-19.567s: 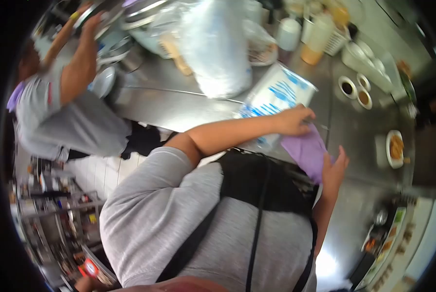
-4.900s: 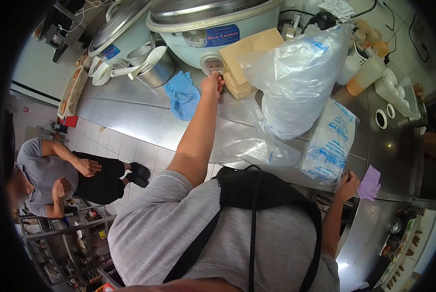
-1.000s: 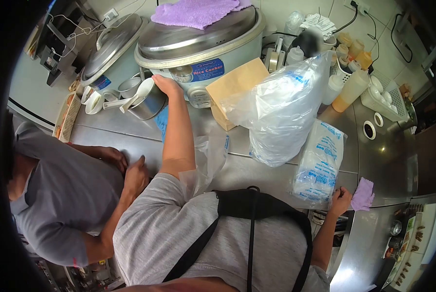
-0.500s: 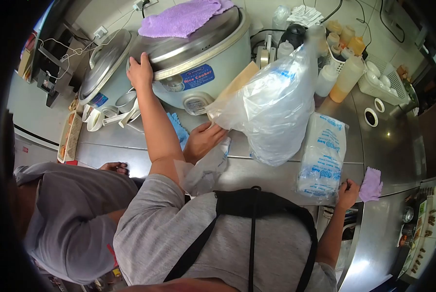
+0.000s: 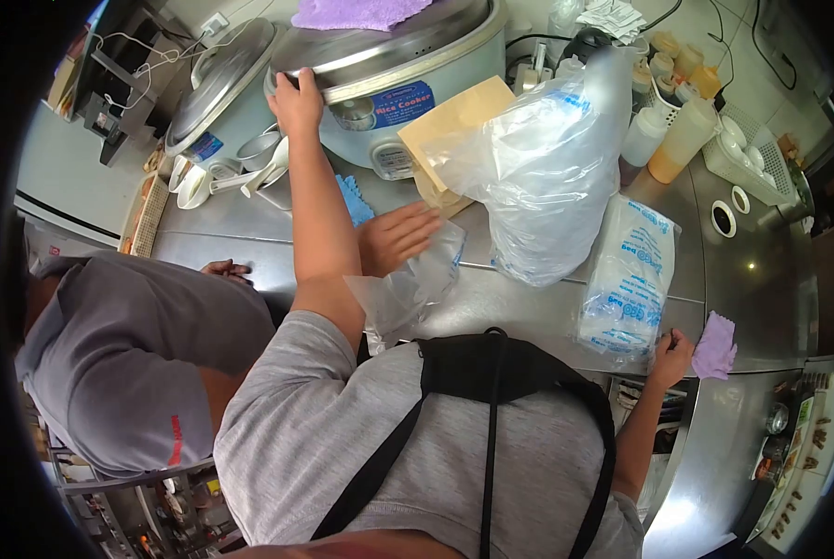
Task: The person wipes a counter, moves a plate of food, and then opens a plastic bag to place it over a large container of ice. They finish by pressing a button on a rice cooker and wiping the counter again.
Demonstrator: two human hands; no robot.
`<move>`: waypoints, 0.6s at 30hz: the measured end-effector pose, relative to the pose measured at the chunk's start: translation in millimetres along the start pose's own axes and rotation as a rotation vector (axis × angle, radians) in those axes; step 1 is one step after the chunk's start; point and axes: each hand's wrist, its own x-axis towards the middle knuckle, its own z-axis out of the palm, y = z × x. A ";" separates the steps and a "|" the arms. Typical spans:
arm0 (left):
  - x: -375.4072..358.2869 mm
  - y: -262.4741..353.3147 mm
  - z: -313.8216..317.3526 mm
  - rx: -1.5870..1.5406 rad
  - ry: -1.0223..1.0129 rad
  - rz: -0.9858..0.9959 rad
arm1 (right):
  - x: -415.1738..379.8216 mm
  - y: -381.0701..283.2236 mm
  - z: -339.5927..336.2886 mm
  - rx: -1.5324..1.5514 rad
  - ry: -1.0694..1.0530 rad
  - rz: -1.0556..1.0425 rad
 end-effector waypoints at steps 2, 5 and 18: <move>-6.0 -7.3 1.7 -0.028 0.012 0.054 | -0.9 0.3 -0.9 0.005 -0.002 -0.004; -15.5 -27.1 12.0 -0.310 0.128 0.168 | -0.3 -2.0 -2.0 0.014 0.007 -0.022; -92.1 -50.1 31.4 -0.864 0.143 -0.248 | -0.8 13.8 7.1 0.164 0.066 0.014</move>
